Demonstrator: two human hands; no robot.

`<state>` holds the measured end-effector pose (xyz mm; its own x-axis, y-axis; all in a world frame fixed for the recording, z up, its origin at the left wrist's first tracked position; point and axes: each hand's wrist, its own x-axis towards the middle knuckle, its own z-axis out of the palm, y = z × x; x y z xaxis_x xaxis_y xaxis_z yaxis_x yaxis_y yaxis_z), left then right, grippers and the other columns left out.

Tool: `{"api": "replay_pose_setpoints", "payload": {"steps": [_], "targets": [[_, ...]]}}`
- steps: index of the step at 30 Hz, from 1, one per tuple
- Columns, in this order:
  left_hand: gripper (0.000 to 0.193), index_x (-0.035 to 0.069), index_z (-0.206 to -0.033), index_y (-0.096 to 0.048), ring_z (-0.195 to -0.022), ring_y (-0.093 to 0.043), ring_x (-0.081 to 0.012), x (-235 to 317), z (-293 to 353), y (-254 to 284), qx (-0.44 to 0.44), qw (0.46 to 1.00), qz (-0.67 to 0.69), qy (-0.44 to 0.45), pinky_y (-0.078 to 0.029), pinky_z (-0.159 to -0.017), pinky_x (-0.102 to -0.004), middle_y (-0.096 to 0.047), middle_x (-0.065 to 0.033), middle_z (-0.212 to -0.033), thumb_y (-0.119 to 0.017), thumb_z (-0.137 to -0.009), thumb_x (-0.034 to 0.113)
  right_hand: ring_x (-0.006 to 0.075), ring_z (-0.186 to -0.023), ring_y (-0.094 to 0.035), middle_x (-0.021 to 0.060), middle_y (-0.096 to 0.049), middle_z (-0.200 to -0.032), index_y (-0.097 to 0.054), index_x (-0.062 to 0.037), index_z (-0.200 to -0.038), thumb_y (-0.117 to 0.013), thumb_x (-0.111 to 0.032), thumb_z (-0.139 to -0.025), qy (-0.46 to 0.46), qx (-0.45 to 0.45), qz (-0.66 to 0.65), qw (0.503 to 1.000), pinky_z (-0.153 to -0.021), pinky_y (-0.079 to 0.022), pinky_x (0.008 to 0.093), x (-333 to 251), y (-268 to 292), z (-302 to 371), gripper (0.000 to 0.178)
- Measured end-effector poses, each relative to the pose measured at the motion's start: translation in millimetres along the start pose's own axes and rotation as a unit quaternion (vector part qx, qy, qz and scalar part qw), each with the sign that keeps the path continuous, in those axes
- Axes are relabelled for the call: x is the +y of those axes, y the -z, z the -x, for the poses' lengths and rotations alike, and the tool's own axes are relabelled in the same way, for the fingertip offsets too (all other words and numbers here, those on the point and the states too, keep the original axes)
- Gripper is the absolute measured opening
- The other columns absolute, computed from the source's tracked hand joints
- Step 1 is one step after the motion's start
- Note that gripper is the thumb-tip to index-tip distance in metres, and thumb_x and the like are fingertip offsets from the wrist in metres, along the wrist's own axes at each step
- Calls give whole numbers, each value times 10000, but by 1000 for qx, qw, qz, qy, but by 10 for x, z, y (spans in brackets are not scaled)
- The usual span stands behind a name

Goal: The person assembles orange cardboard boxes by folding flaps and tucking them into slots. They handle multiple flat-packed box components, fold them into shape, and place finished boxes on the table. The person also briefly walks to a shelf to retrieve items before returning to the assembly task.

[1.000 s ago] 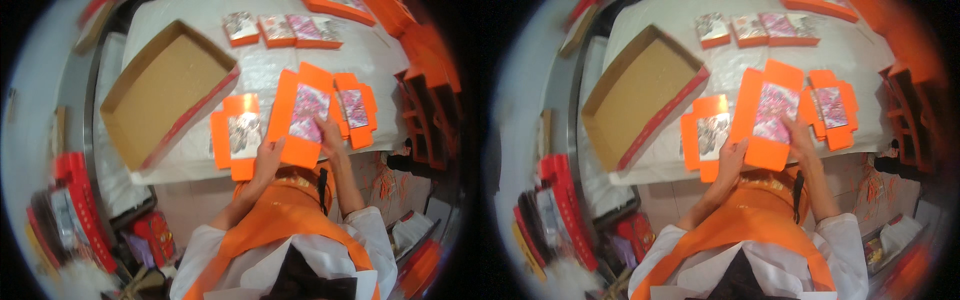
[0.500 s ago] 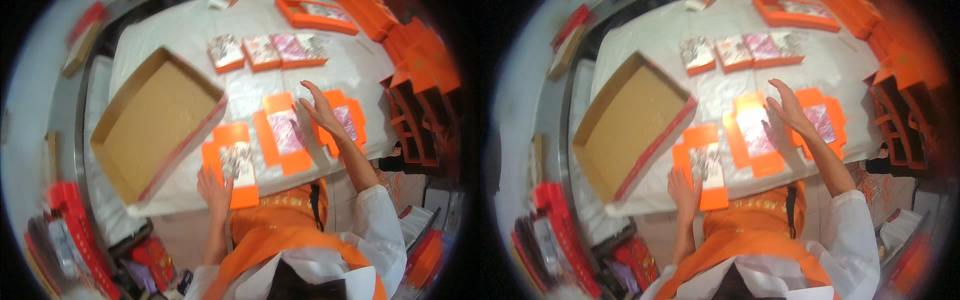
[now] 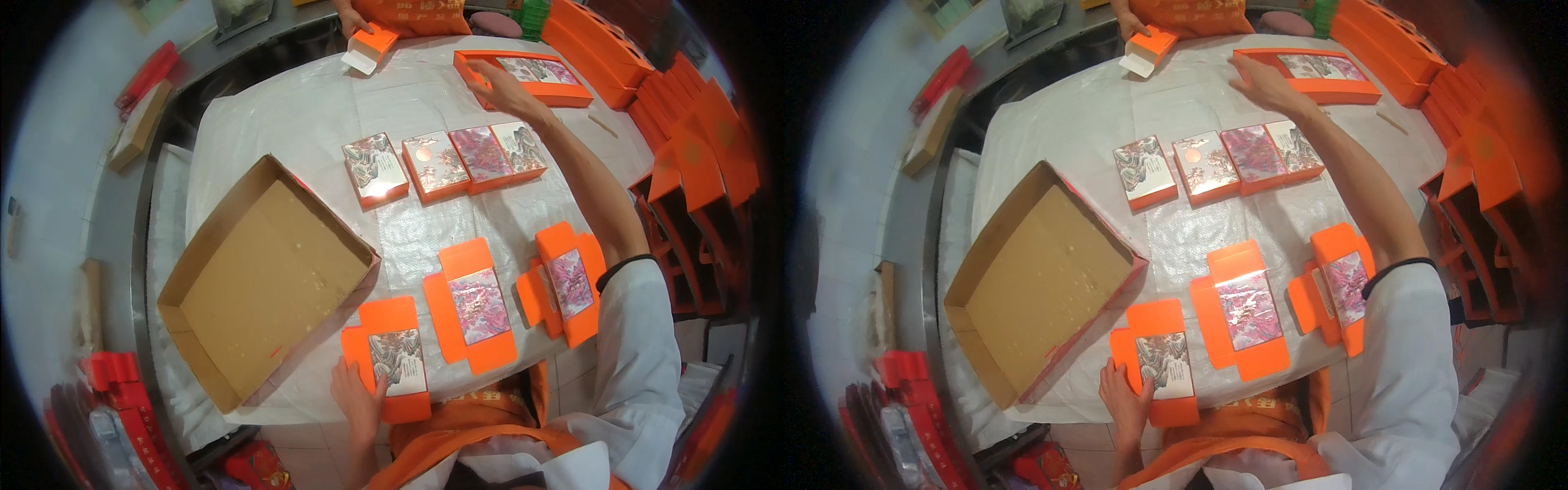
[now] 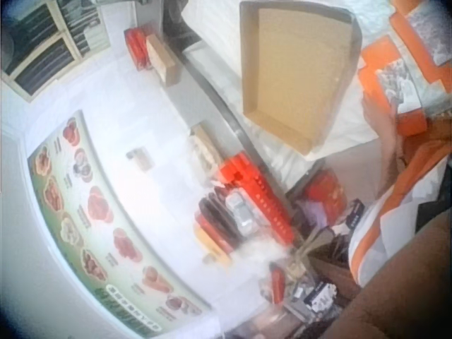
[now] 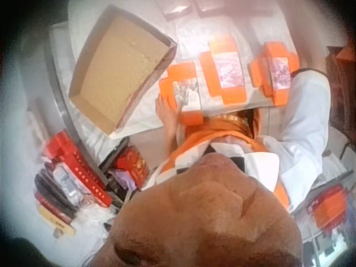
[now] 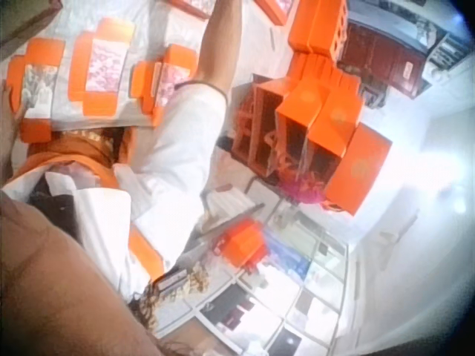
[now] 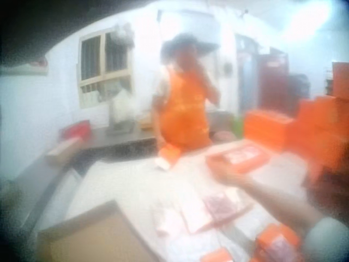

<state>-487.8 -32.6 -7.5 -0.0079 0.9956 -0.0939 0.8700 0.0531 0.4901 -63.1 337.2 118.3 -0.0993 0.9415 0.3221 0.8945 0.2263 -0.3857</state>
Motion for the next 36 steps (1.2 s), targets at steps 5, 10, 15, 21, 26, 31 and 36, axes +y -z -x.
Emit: {"api": "replay_pose_setpoints", "payload": {"steps": [5, 10, 15, 21, 26, 31, 36], "targets": [[400, 36, -992, -507, -1123, -436, -342, -139, -76, -115, 59, 998, -2, -1, -310, -934, -462, -487, -163, -1181, -714, -714, 233, 323, -1177, -486, 197, -507, -1272, -427, -11, -1305, -542, -305, -867, -40, -2, -16, 999, -990, -375, 387, 238, -44, -188, 540], [358, 39, -951, -521, -1035, -473, -352, -321, -144, -249, 106, 994, 19, -21, -344, -865, -469, -520, -160, -1104, -694, -729, 261, 333, -1245, -412, 232, -412, -1352, -404, -25, -1337, -606, -385, -825, -196, -46, -45, 978, -1026, -332, 390, 501, -132, 50, 657], [382, 44, -987, -522, -1060, -466, -358, -364, -94, -311, 140, 990, -11, -27, -333, -883, -472, -513, -151, -1130, -678, -749, 300, 379, -1321, -261, 219, -265, -1433, -204, -62, -1430, -710, -435, -740, 161, 143, 40, 976, -1046, -277, 446, 182, -669, -324, 933], [326, 21, -957, -526, -1065, -447, -344, -328, -106, -303, 123, 992, 8, 5, -308, -922, -458, -496, -162, -1131, -657, -724, 208, 309, -1220, -440, 151, -448, -1335, -284, -140, -1390, -731, -335, -733, 98, 257, 73, 959, -952, -361, 425, -319, -1013, -728, 818], [361, 16, -1008, -533, -1082, -441, -350, -258, -83, -115, 97, 993, 64, 5, -322, -929, -456, -480, -179, -1148, -655, -727, 207, 370, -951, -592, 190, -591, -1079, -487, -61, -1177, -762, -176, -694, 49, 255, -74, 963, -758, -499, 409, -375, -677, -591, 567], [356, 13, -1064, -531, -1131, -424, -349, -28, -108, -51, 107, 986, 97, -86, -365, -931, -460, -433, -194, -1238, -646, -750, 135, 328, -1051, -566, 164, -582, -1138, -441, -44, -1235, -731, -193, -767, 214, 155, 31, 964, -895, -443, 403, -358, -135, 1132, 571], [310, 8, -1054, -539, -1152, -429, -366, 223, -179, -135, 114, 962, 139, -207, -368, -951, -466, -430, -210, -1254, -626, -765, 81, 345, -1281, -349, 170, -385, -1372, -384, -81, -1340, -720, -255, -750, 74, -248, 125, 958, -1048, -269, 475, -415, 33, 2280, 701]]}}
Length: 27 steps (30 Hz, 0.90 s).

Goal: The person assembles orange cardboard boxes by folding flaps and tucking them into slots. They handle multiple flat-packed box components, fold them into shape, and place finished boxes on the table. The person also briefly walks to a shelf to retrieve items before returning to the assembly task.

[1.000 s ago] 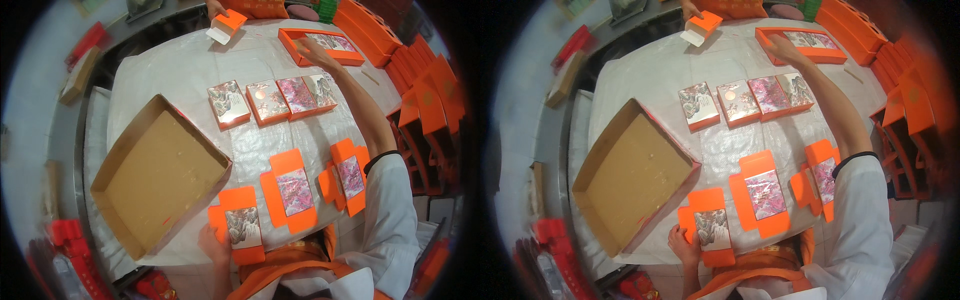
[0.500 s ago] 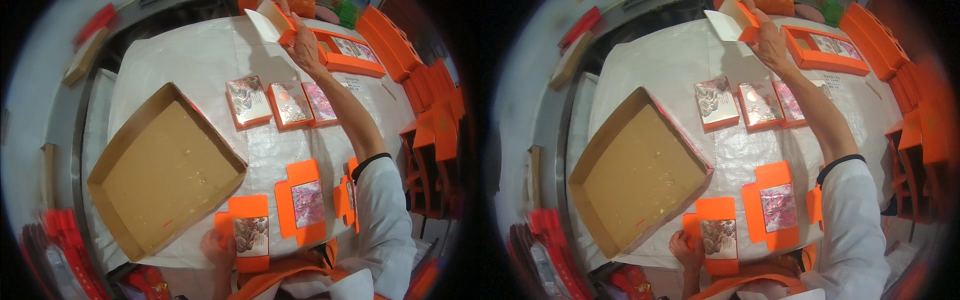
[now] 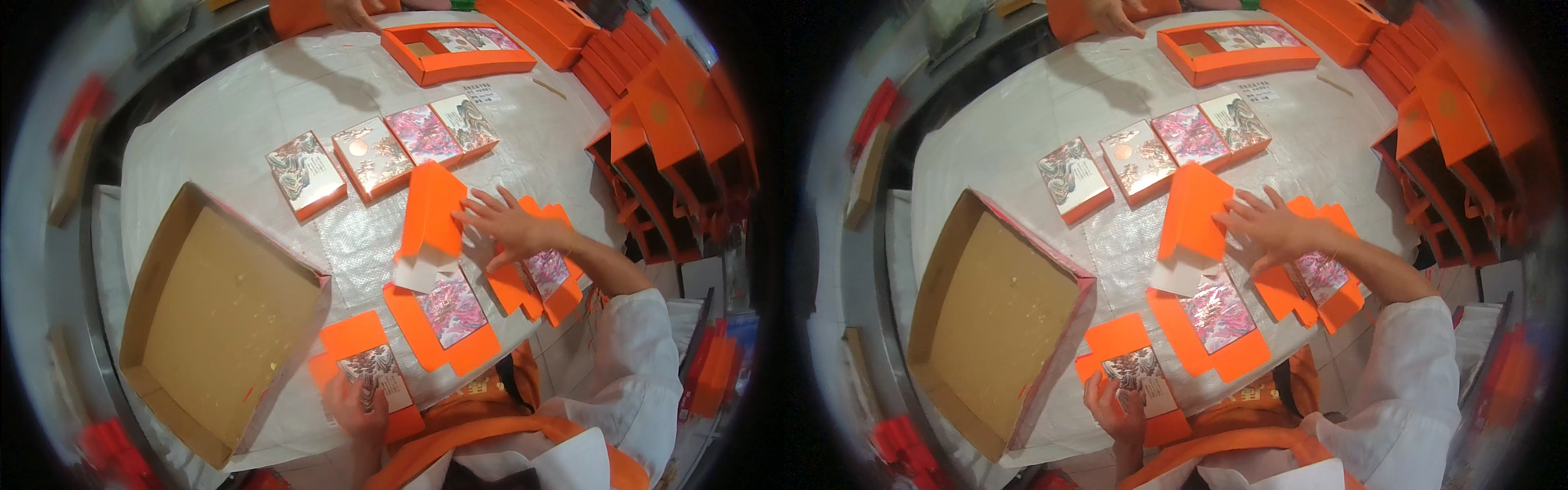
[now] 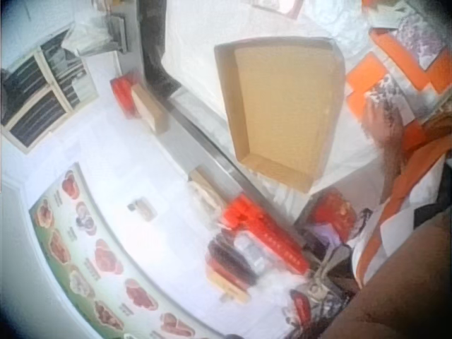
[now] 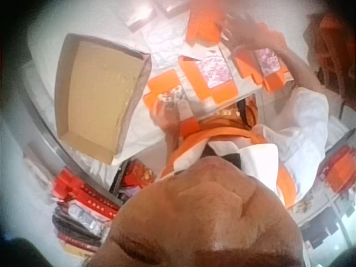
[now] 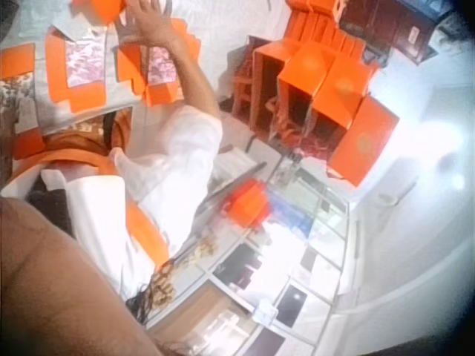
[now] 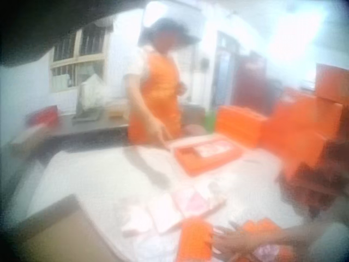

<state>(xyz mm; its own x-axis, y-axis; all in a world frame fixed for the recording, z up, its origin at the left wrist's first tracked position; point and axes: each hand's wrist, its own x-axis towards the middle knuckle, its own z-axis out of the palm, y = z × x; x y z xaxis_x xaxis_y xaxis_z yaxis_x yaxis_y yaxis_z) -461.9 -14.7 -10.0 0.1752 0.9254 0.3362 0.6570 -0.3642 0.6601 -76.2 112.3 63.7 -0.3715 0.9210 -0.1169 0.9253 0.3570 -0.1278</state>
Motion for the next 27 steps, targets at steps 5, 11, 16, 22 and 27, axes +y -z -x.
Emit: {"api": "replay_pose_setpoints", "payload": {"steps": [5, 11, 16, 22, 27], "targets": [[284, 27, -995, -582, -1040, -501, -376, 201, -12, -78, 37, 999, 27, 6, -401, -886, -461, -516, -203, -1180, -669, -732, 88, 360, -1365, -181, 155, -235, -1470, -290, -154, -1411, -656, -497, -752, -188, 187, -207, 942, -1028, -209, 614, 1118, 23, -653, 828], [252, 16, -972, -584, -1078, -498, -374, 357, 30, -87, 44, 999, 4, 23, -416, -898, -454, -522, -209, -1177, -651, -730, 28, 400, -1379, -111, 154, -90, -1517, -210, -248, -1448, -421, -637, -816, -385, 53, -84, 917, -1008, -170, 674, 1447, -466, -1181, 772], [256, 6, -965, -580, -1074, -512, -358, 349, 60, -74, 35, 998, -2, 49, -430, -899, -424, -509, -212, -1181, -608, -719, -60, 378, -1386, -99, 144, -88, -1516, -206, -276, -1445, -485, -512, -841, -317, 57, -48, 945, -996, -170, 694, 1680, -264, -1114, 706], [221, -1, -954, -576, -1049, -536, -330, 368, 43, -213, 21, 996, 37, 76, -453, -879, -393, -509, -215, -1179, -583, -745, -73, 399, -1363, -175, 129, -274, -1465, -391, -223, -1369, -600, -369, -826, -250, 24, -36, 967, -1085, -213, 534, 1844, -162, -1623, 601], [149, -15, -933, -573, -1033, -549, -318, 397, 42, -241, 28, 992, 69, 104, -464, -868, -380, -516, -212, -1169, -559, -792, -62, 389, -1316, -271, 146, -428, -1344, -531, -195, -1223, -490, -329, -866, -147, -64, 104, 982, -1050, -266, 511, 1848, -218, -1752, 383]]}}
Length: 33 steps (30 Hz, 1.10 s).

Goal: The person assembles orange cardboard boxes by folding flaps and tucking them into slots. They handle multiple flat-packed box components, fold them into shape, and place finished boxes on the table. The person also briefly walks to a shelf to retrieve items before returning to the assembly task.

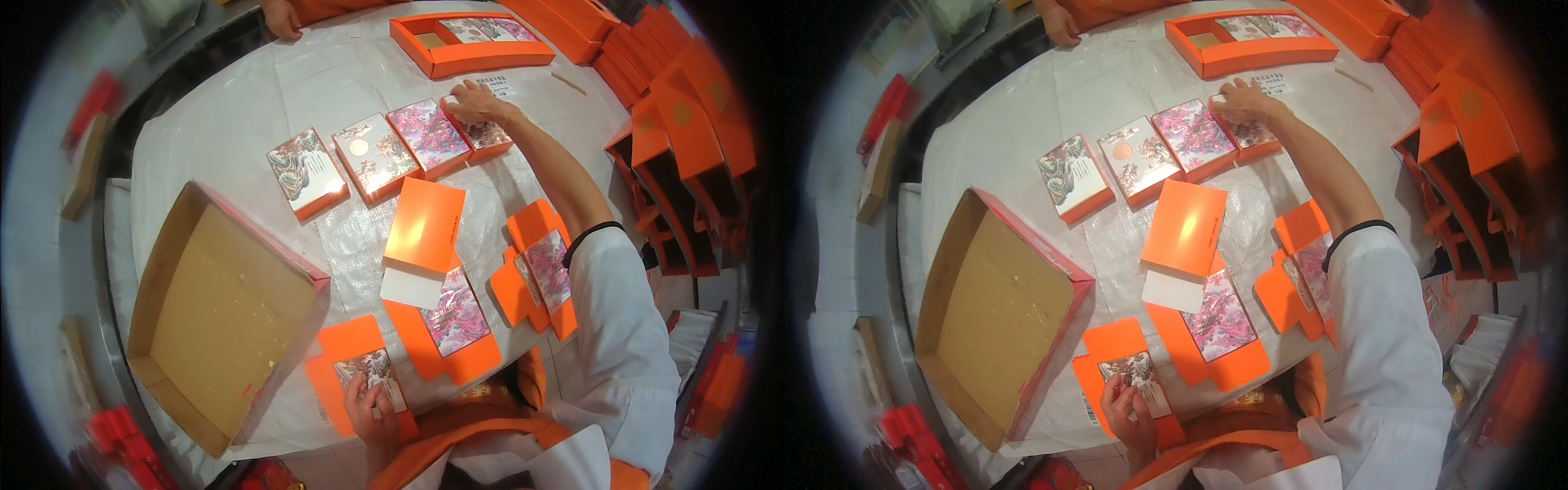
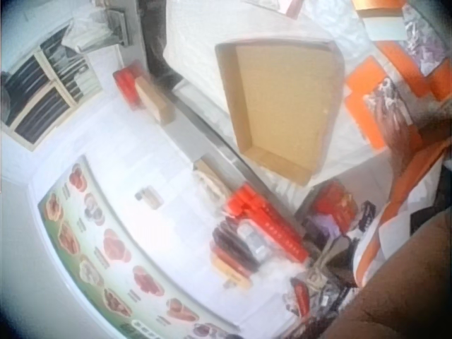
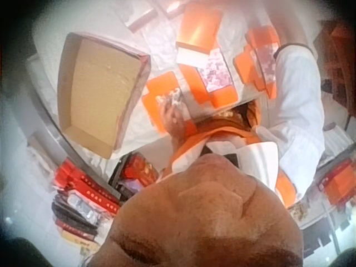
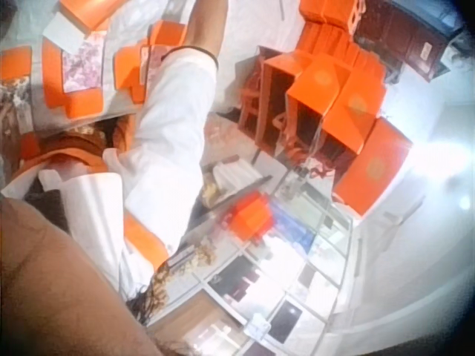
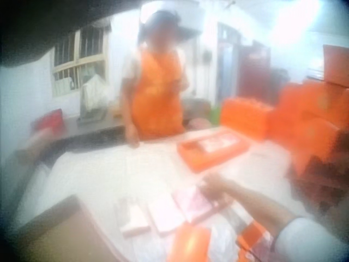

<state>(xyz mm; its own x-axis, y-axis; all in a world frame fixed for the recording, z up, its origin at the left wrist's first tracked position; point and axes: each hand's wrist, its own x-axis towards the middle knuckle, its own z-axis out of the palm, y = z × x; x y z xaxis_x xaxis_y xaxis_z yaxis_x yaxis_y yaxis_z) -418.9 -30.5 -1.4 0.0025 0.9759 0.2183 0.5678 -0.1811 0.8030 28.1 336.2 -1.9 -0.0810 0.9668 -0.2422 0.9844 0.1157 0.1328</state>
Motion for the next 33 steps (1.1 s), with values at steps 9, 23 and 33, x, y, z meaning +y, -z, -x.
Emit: {"api": "replay_pose_setpoints", "payload": {"steps": [9, 23, 33], "targets": [[157, -18, -953, -575, -1020, -559, -313, 125, -54, -11, 2, 999, 42, -26, -462, -866, -374, -524, -214, -1153, -563, -802, -60, 421, -1148, -470, 245, -429, -1312, -468, -7, -1269, -604, -573, -697, -233, 93, -311, 917, -959, -391, 434, 152, -111, 462, 816], [500, 4, -1270, -453, -1227, -432, -288, 1021, -611, -693, -111, 953, 252, -128, -348, -1009, -378, -440, -175, -1320, -648, -830, 140, 184, -949, -610, 49, -613, -1065, -567, -81, -1127, -592, -356, -843, -4, -22, -977, 211, -809, -527, 326, -1448, 487, 2768, 396], [936, 134, -1408, -286, -1354, -240, -323, 803, -468, -55, -256, 921, 115, -272, -249, -1084, -461, -213, -168, -1468, -799, -655, 348, 175, -887, -629, 67, -630, -1032, -561, -59, -1131, -507, -347, -893, -37, -84, -964, 249, -738, -545, 302, -2074, 393, 3398, 377]]}}
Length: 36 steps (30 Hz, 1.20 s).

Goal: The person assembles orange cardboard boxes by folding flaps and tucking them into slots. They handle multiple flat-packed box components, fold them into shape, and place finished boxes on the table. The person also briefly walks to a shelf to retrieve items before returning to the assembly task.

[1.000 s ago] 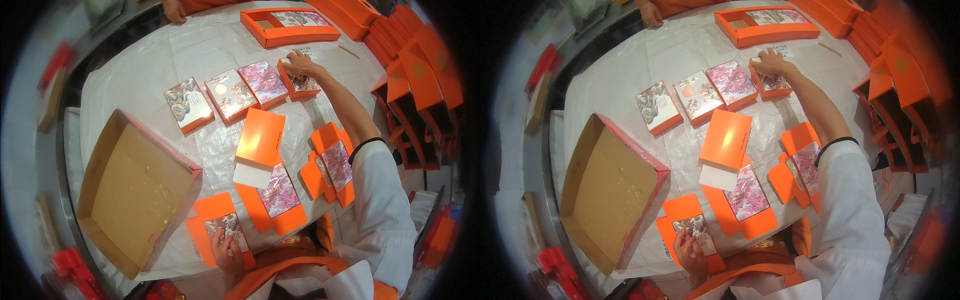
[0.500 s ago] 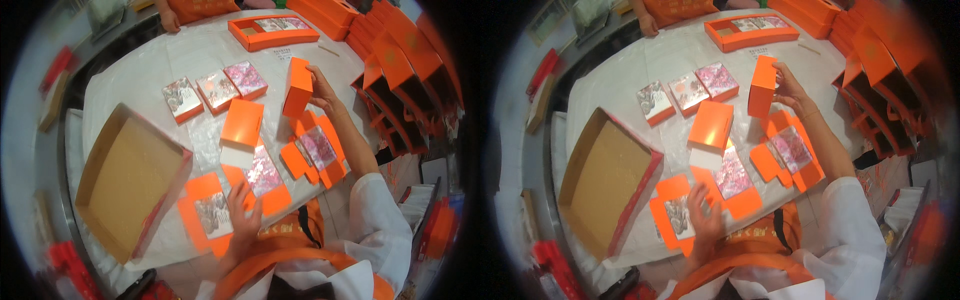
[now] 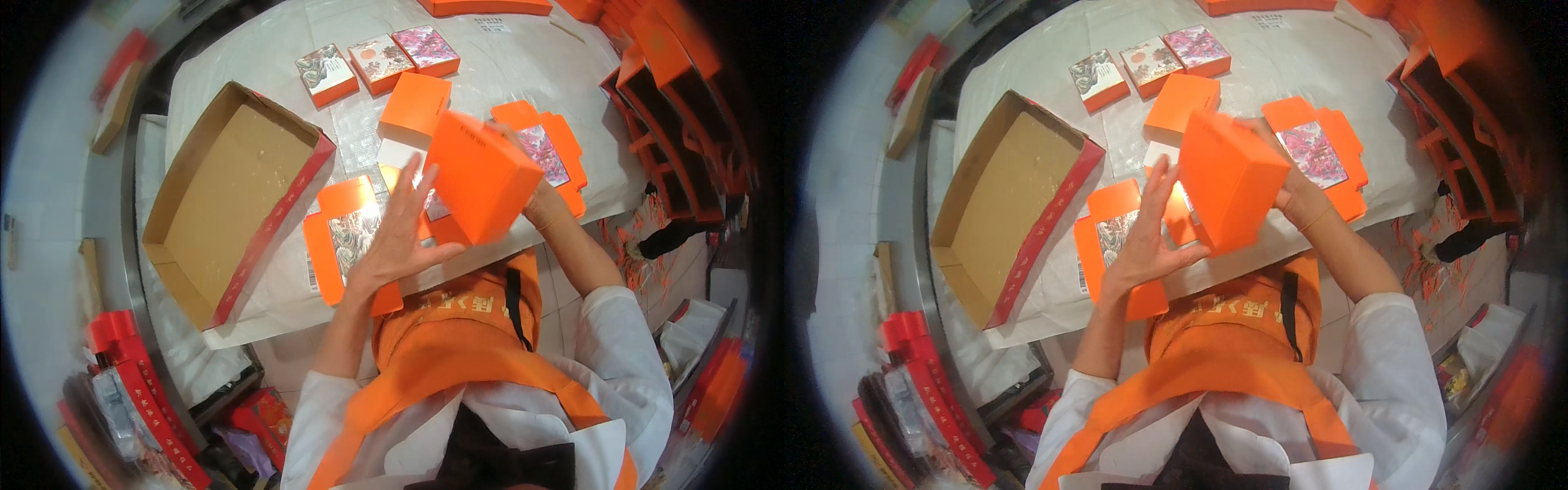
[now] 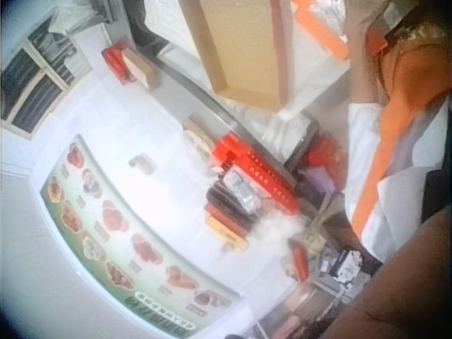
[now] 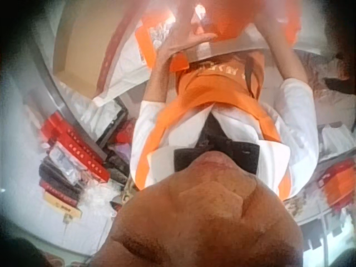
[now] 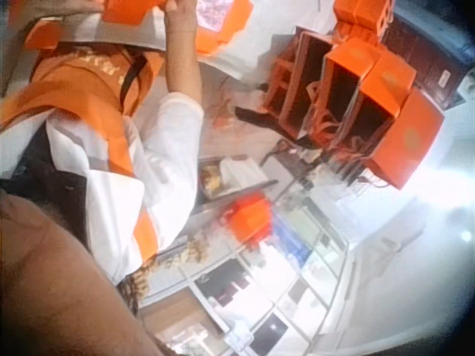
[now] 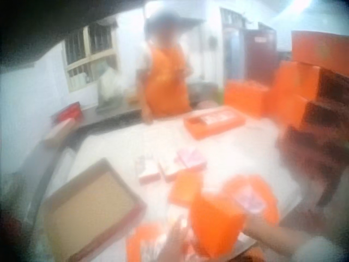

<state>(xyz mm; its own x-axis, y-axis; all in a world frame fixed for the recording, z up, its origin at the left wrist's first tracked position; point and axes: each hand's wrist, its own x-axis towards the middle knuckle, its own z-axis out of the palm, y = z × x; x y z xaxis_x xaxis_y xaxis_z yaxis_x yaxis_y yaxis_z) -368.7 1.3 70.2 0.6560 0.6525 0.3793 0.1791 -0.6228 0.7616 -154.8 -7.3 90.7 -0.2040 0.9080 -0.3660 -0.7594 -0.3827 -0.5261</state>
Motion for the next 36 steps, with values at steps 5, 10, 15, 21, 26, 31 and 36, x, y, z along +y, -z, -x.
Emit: {"api": "replay_pose_setpoints", "payload": {"steps": [5, 10, 15, 21, 26, 31, 36], "targets": [[1029, 109, -1381, -264, -1350, -188, -394, 50, 119, 232, -149, 954, -217, -142, -138, -1113, -525, -187, -206, -1451, -762, -587, 535, 161, -850, -630, 56, -635, -996, -572, -64, -1093, -460, -363, -930, -180, -19, 4, 983, -703, -546, 310, 504, -11, 127, 358], [1045, 32, -1357, -272, -1211, -363, -358, 80, 288, 293, -93, 972, -193, -101, -281, -1035, -494, -335, -186, -1332, -788, -520, 384, 159, -994, -582, 72, -566, -1142, -455, -69, -1248, -416, -422, -958, -130, -40, 74, 988, -821, -505, 300, 611, -49, 299, 459], [1011, -31, -1301, -333, -1148, -414, -307, -15, 397, 256, 25, 967, -242, -77, -328, -950, -442, -419, -153, -1198, -776, -461, 315, 137, -1109, -521, 72, -478, -1276, -328, -78, -1363, -454, -362, -954, 54, -5, 270, 961, -878, -473, 295, 554, -27, 540, 514], [1031, 1, -1352, -293, -1148, -420, -331, -15, 385, 201, -25, 964, -255, -69, -339, -951, -443, -416, -163, -1236, -787, -490, 279, 122, -1080, -511, 104, -466, -1274, -281, -68, -1396, -562, -157, -904, 117, -34, 421, 899, -907, -437, 274, 587, 81, 572, 573], [1024, -4, -1348, -304, -1138, -422, -329, 12, 374, 211, -52, 957, -278, -59, -343, -943, -438, -417, -160, -1226, -782, -486, 276, 168, -1066, -541, 188, -473, -1291, -255, -20, -1398, -516, -113, -894, 115, -52, 471, 873, -864, -471, 278, 577, 129, 499, 575], [957, -16, -1316, -350, -1139, -432, -297, -35, 405, 305, -41, 969, -241, -12, -336, -930, -423, -431, -155, -1202, -763, -517, 311, 101, -848, -556, 109, -565, -1093, -309, -11, -1378, -441, -59, -839, 69, -18, 437, 897, -749, -471, 225, 499, 137, 282, 558], [901, -27, -1304, -366, -1152, -424, -310, -45, 376, 590, -55, 967, -248, 24, -332, -947, -423, -449, -171, -1194, -744, -561, 314, 91, -848, -528, 56, -535, -1073, -333, -45, -1379, -447, -68, -810, 15, 11, 356, 934, -728, -447, 219, 528, 219, -42, 581]]}}
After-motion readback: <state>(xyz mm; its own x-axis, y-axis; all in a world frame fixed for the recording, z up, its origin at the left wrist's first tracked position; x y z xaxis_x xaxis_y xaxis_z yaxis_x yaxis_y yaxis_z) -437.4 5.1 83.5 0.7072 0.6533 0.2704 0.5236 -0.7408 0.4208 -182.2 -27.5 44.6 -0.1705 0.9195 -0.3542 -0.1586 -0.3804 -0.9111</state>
